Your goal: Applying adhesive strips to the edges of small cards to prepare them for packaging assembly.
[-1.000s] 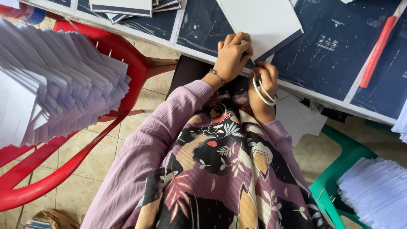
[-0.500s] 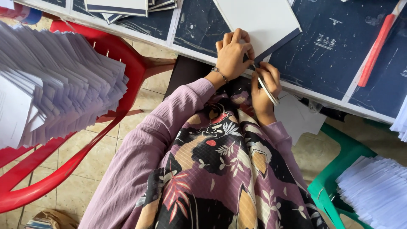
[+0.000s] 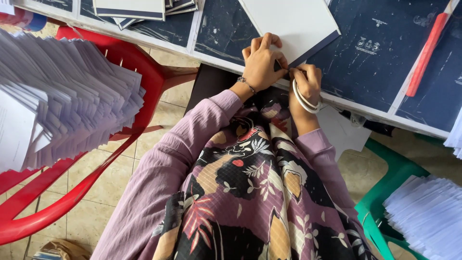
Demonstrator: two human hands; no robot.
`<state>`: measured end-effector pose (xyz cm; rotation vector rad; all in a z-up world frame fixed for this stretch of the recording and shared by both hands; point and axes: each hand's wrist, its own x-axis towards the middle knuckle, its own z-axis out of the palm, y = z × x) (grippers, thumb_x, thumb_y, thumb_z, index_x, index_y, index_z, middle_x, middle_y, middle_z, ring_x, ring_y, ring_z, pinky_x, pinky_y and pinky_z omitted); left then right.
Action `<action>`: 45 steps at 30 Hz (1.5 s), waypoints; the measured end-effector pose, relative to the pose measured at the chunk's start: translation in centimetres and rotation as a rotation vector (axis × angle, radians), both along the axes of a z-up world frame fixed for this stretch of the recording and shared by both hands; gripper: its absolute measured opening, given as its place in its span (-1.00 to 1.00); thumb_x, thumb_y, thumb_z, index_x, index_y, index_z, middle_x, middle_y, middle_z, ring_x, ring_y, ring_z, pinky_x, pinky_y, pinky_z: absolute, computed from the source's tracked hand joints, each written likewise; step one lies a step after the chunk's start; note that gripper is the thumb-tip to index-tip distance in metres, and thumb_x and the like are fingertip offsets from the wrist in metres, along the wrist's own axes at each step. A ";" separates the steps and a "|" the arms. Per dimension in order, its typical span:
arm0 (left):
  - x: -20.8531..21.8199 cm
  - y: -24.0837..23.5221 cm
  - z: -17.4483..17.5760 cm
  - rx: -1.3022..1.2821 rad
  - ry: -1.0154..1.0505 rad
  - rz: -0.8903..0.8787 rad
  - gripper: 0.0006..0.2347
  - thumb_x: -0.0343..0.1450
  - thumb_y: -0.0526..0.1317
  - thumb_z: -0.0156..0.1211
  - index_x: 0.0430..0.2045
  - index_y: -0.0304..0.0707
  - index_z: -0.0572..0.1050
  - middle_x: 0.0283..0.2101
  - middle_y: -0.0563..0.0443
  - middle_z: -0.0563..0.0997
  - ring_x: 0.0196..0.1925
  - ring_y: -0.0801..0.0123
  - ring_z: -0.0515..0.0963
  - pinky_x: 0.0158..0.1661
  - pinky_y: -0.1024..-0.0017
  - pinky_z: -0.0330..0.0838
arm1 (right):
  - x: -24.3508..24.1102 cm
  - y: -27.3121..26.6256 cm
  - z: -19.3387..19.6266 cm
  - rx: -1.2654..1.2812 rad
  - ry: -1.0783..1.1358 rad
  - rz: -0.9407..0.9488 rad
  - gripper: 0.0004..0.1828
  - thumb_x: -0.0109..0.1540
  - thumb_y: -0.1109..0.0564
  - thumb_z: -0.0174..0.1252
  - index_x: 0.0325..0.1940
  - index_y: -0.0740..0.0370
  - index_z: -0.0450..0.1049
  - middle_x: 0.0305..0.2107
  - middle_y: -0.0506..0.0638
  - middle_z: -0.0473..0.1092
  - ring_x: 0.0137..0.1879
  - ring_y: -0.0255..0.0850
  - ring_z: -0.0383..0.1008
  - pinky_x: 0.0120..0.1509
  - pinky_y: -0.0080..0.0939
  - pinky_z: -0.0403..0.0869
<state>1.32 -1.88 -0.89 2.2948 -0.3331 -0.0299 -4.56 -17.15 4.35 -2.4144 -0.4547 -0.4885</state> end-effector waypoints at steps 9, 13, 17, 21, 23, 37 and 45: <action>-0.5 -0.8 1.9 0.091 0.027 0.070 -0.92 0.17 -0.15 0.46 -0.63 0.18 0.64 0.02 0.11 0.36 0.12 -0.02 0.32 -0.04 0.02 0.22 | 0.2 -0.8 -0.1 -0.113 -0.034 0.035 -0.86 0.33 0.46 0.15 -0.07 0.58 0.59 -0.18 0.28 0.43 -0.10 0.17 0.36 -0.04 0.09 0.46; -0.1 -1.3 -1.0 0.188 0.125 0.068 -0.83 0.15 0.01 0.48 -0.61 0.26 0.53 0.03 0.27 0.27 0.25 0.15 0.21 0.10 0.10 0.00 | 2.1 -2.6 -2.3 -0.134 -0.048 -0.055 -0.92 0.31 0.32 0.32 -0.11 0.28 0.64 -0.27 0.02 0.45 -0.14 -0.03 0.50 -0.01 -0.12 0.50; -0.2 -1.1 -0.3 0.185 0.147 0.059 -0.81 0.15 -0.03 0.51 -0.60 0.20 0.52 0.03 0.26 0.26 0.25 0.13 0.21 0.09 0.07 0.00 | 6.4 -6.9 -3.0 0.062 0.046 0.002 -0.84 0.24 0.39 0.40 -0.10 0.35 0.66 -0.29 0.13 0.51 -0.15 0.13 0.51 -0.03 0.03 0.48; -0.6 -1.1 1.6 0.072 0.011 0.115 -0.85 0.18 -0.22 0.46 -0.67 0.25 0.59 0.00 0.18 0.33 0.11 0.02 0.33 -0.06 -0.02 0.16 | 10.7 -11.4 -2.0 0.078 0.040 0.013 -0.79 0.16 0.45 0.60 -0.28 0.39 0.66 -0.37 0.15 0.53 -0.24 -0.08 0.48 -0.13 -0.13 0.42; -0.6 -1.1 1.9 0.068 0.011 0.112 -0.85 0.19 -0.22 0.45 -0.66 0.25 0.58 0.00 0.18 0.33 0.12 0.01 0.33 -0.06 -0.02 0.16 | 11.5 -12.4 -2.3 0.063 0.045 0.011 -0.77 0.17 0.44 0.61 -0.30 0.38 0.63 -0.37 0.13 0.53 -0.23 -0.07 0.46 -0.13 -0.10 0.41; -2.8 0.9 1.7 0.010 -0.262 -0.023 -0.90 0.41 -0.18 0.35 -0.54 0.11 0.61 0.04 0.11 0.43 0.13 0.00 0.37 0.00 0.01 0.12 | 11.3 -11.3 -2.0 0.119 0.201 -0.124 -0.40 0.17 0.40 0.60 -0.20 0.21 0.20 -0.25 0.07 0.27 -0.12 -0.03 0.23 -0.05 -0.02 0.34; -2.4 -1.6 1.2 0.486 -0.311 -0.294 -0.42 0.48 0.15 0.21 0.41 0.06 0.27 0.49 -0.16 0.20 0.42 -0.05 0.27 0.20 -0.24 0.19 | 11.5 -12.4 -3.8 -0.072 -0.097 -0.094 -0.52 0.07 0.24 0.71 -0.25 0.23 0.44 -0.33 0.02 0.38 -0.13 -0.01 0.30 -0.03 -0.01 0.28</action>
